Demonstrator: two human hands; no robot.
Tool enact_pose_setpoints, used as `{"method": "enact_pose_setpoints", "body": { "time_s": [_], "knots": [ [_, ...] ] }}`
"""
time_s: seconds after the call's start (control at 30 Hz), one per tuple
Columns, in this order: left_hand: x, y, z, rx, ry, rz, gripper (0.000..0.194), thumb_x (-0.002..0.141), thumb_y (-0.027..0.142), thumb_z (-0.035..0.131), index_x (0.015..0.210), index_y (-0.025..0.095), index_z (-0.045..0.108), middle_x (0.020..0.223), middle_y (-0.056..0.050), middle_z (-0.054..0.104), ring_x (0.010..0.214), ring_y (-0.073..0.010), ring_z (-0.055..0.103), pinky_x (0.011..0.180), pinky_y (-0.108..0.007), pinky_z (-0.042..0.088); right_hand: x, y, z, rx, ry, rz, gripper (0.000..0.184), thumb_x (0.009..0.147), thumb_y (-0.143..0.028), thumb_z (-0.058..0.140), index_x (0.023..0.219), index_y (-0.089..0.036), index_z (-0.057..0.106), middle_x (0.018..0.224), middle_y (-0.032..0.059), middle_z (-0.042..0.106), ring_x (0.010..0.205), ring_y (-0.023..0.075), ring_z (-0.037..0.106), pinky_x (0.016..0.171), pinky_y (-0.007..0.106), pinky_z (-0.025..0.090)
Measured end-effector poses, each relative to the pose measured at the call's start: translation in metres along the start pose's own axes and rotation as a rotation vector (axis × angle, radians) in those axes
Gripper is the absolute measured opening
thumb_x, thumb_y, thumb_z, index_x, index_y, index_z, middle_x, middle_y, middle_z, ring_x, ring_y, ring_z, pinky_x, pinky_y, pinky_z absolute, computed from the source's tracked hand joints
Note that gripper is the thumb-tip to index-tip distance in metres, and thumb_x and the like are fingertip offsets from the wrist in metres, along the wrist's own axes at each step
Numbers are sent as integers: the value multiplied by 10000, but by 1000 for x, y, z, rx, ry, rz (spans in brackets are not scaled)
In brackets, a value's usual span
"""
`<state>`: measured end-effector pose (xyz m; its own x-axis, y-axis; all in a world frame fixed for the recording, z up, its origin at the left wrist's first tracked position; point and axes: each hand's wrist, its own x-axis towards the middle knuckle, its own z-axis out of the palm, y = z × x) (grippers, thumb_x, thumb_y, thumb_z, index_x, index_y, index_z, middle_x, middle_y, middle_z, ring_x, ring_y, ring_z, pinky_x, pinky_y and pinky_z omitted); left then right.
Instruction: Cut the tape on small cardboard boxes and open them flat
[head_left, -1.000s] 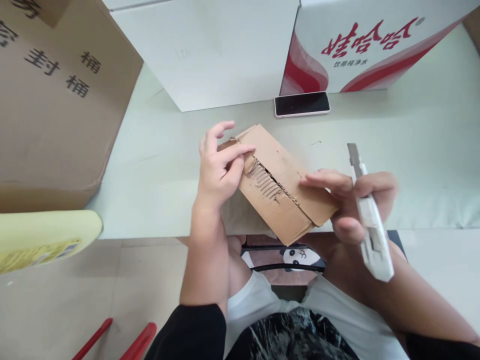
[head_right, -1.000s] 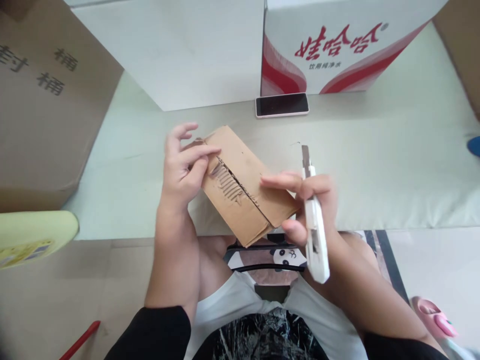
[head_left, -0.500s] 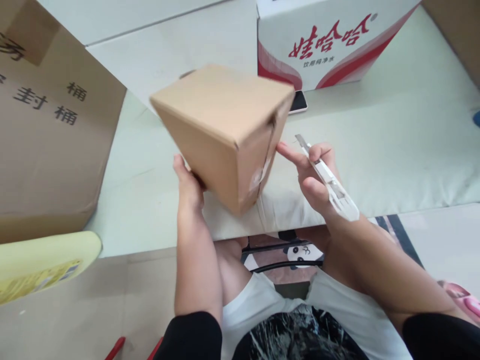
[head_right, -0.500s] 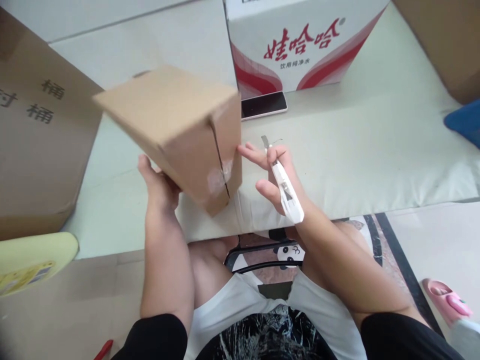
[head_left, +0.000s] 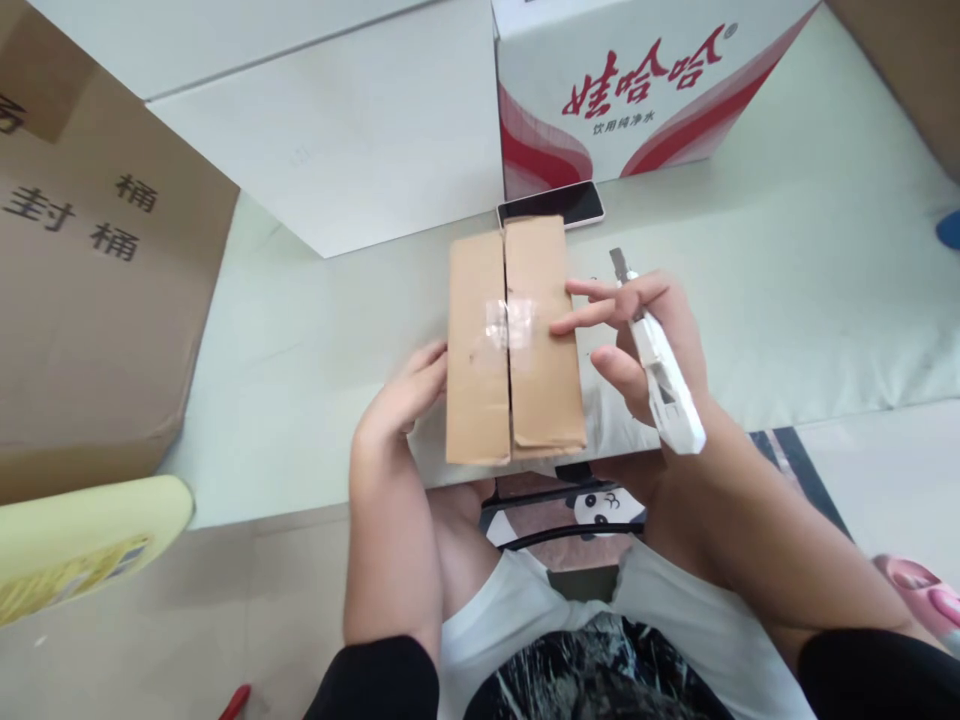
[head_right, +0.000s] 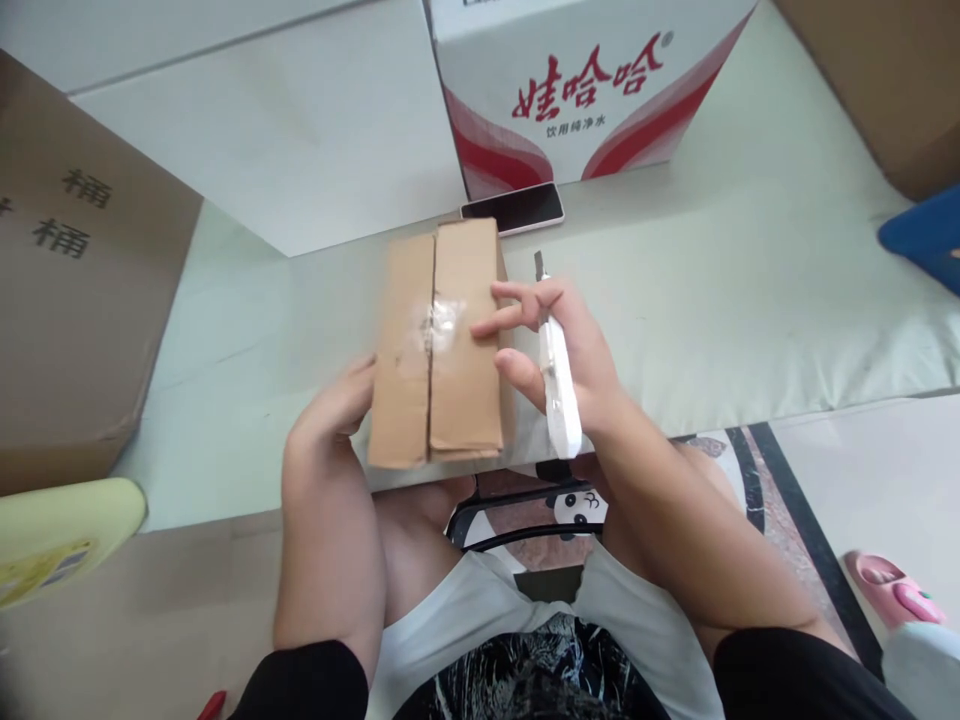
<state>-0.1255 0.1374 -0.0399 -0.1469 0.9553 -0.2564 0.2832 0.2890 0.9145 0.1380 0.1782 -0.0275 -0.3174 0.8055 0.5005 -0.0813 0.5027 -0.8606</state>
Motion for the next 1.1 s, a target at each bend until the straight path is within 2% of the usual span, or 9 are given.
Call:
{"method": "enact_pose_setpoints", "body": {
  "time_s": [0.1, 0.27, 0.37, 0.43, 0.5, 0.63, 0.83, 1.0, 1.1],
  "knots": [
    [-1, 9, 0, -135, 111, -23, 428, 868, 502, 626, 1228, 277, 680, 1372, -72, 709, 1295, -340, 658, 1001, -521, 607, -1, 2, -1, -69, 3, -1, 287, 932, -461, 710, 973, -315, 466, 926, -10, 790, 1286, 275, 682, 1153, 610, 488],
    [-6, 22, 9, -79, 87, 582, 481, 856, 636, 648, 1237, 342, 652, 1617, -8, 480, 1603, -375, 296, 1245, -592, 396, -2, 5, 0, -34, -16, 1, 263, 918, -398, 731, 985, -308, 494, 965, -6, 796, 1326, 292, 663, 1164, 625, 475],
    [-5, 21, 19, 136, -44, 721, 481, 888, 678, 606, 1203, 328, 708, 1590, -29, 506, 1616, -400, 246, 1324, -648, 207, -1, 2, 1, -36, 14, 16, 281, 910, -418, 739, 967, -295, 494, 933, -8, 788, 1248, 282, 710, 1157, 589, 493],
    [-4, 19, 23, 215, -79, 749, 500, 922, 682, 535, 1220, 326, 722, 1540, -42, 553, 1606, -397, 266, 1339, -652, 143, 1, -3, 1, -51, 117, 64, 292, 918, -449, 727, 925, -286, 484, 817, -31, 752, 1077, 251, 771, 1082, 518, 552],
    [-6, 19, 28, 257, -57, 749, 500, 958, 656, 469, 1233, 325, 723, 1510, -39, 574, 1600, -380, 284, 1345, -632, 132, 5, -11, 1, -23, 243, 126, 293, 937, -489, 695, 896, -284, 490, 673, -58, 668, 793, 200, 773, 851, 396, 614],
    [-17, 27, 48, 290, 43, 732, 448, 1000, 574, 460, 1316, 325, 657, 1471, -49, 602, 1568, -363, 357, 1345, -628, 131, 13, -33, -2, 171, 377, 207, 310, 913, -569, 687, 1010, -300, 571, 674, -56, 570, 486, 143, 598, 391, 296, 372],
    [-30, 34, 74, 270, 125, 710, 552, 1003, 567, 521, 1500, 345, 426, 1510, -67, 574, 1556, -337, 379, 1351, -585, 133, 14, -54, 0, 194, 303, 276, 240, 922, -487, 640, 1034, -279, 599, 676, -32, 580, 482, 135, 491, 358, 288, 277],
    [-22, 24, 63, 279, 127, 694, 530, 979, 655, 530, 1403, 336, 520, 1465, -79, 598, 1554, -353, 352, 1325, -594, 216, 5, -50, 4, -121, 129, 297, 61, 901, -294, 689, 871, -259, 649, 624, -52, 579, 489, 110, 479, 434, 283, 350],
    [-18, 21, 59, 273, 152, 682, 495, 976, 651, 548, 1342, 319, 567, 1420, -86, 618, 1532, -353, 379, 1299, -602, 268, 2, -50, 6, -222, 102, 287, 50, 918, -289, 650, 944, -268, 688, 657, -42, 631, 543, 131, 553, 481, 298, 416]
  ]
}}
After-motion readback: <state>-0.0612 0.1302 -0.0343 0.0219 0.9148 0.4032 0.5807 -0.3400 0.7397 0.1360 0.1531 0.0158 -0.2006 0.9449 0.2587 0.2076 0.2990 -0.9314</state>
